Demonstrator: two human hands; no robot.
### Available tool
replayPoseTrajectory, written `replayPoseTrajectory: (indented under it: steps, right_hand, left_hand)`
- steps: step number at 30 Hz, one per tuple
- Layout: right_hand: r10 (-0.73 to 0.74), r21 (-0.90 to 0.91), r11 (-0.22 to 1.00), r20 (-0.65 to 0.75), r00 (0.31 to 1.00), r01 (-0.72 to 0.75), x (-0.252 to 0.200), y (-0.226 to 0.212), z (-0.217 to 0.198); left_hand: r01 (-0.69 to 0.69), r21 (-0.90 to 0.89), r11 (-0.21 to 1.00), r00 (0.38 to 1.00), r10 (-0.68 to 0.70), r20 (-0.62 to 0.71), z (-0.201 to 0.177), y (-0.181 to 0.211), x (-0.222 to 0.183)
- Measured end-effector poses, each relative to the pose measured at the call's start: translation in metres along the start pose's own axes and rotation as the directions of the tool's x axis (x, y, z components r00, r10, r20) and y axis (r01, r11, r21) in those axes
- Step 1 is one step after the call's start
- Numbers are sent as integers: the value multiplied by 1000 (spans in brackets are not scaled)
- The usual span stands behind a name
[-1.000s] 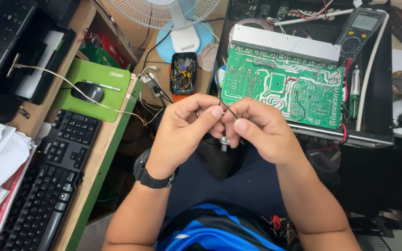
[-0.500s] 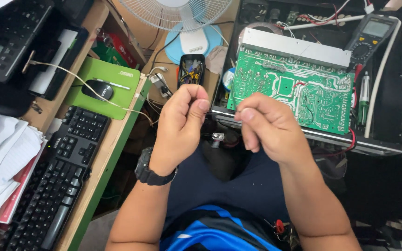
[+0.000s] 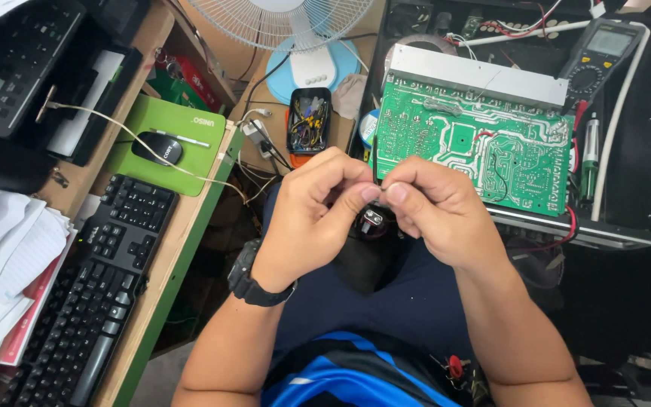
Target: Desoldering a component from a circuit board and inspecting wires.
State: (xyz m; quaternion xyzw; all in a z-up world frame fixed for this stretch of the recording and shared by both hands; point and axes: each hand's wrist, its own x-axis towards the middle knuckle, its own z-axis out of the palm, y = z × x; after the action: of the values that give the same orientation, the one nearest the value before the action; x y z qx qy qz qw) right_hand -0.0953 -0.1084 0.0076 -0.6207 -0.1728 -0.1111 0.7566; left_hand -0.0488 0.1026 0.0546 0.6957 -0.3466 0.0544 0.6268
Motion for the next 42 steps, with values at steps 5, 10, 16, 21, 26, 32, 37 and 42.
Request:
replayPoseTrajectory:
  steps: [5,10,16,21,26,32,37,42]
  right_hand:
    - [-13,116,993,-24,1000,15,-3,3,-5]
    - [-88,216,972,-45,995,96,-3,17,-6]
    - [-132,385,912,-53,990,142,-5,18,-1]
    - [-6,350,935,-151,988,59,3,26,8]
    - [0,308,950,-163,987,51,16,32,23]
    - [-213,119,964,-193,958,238,27,36,37]
    - [-363,-89,932,-170,916,352,29,45,49]
    - [-295,-60,955,-90,951,290,30,51,46]
  left_hand:
    - [26,-4,1000,999,-26,-43,-16,-7,-3]
    - [204,-172,964,955,-234,-181,-27,-48,-11]
    - [209,-581,787,784,-489,-381,-27,-69,-9]
    - [107,-685,721,842,-433,-323,-6,-57,-9]
    - [123,-588,800,894,-346,-284,6,-33,-9]
    - [125,-580,805,884,-356,-303,13,-28,-10]
    - [90,-587,804,869,-352,-349,11,-37,-16]
    - [129,-603,788,864,-388,-322,-9,-40,-28]
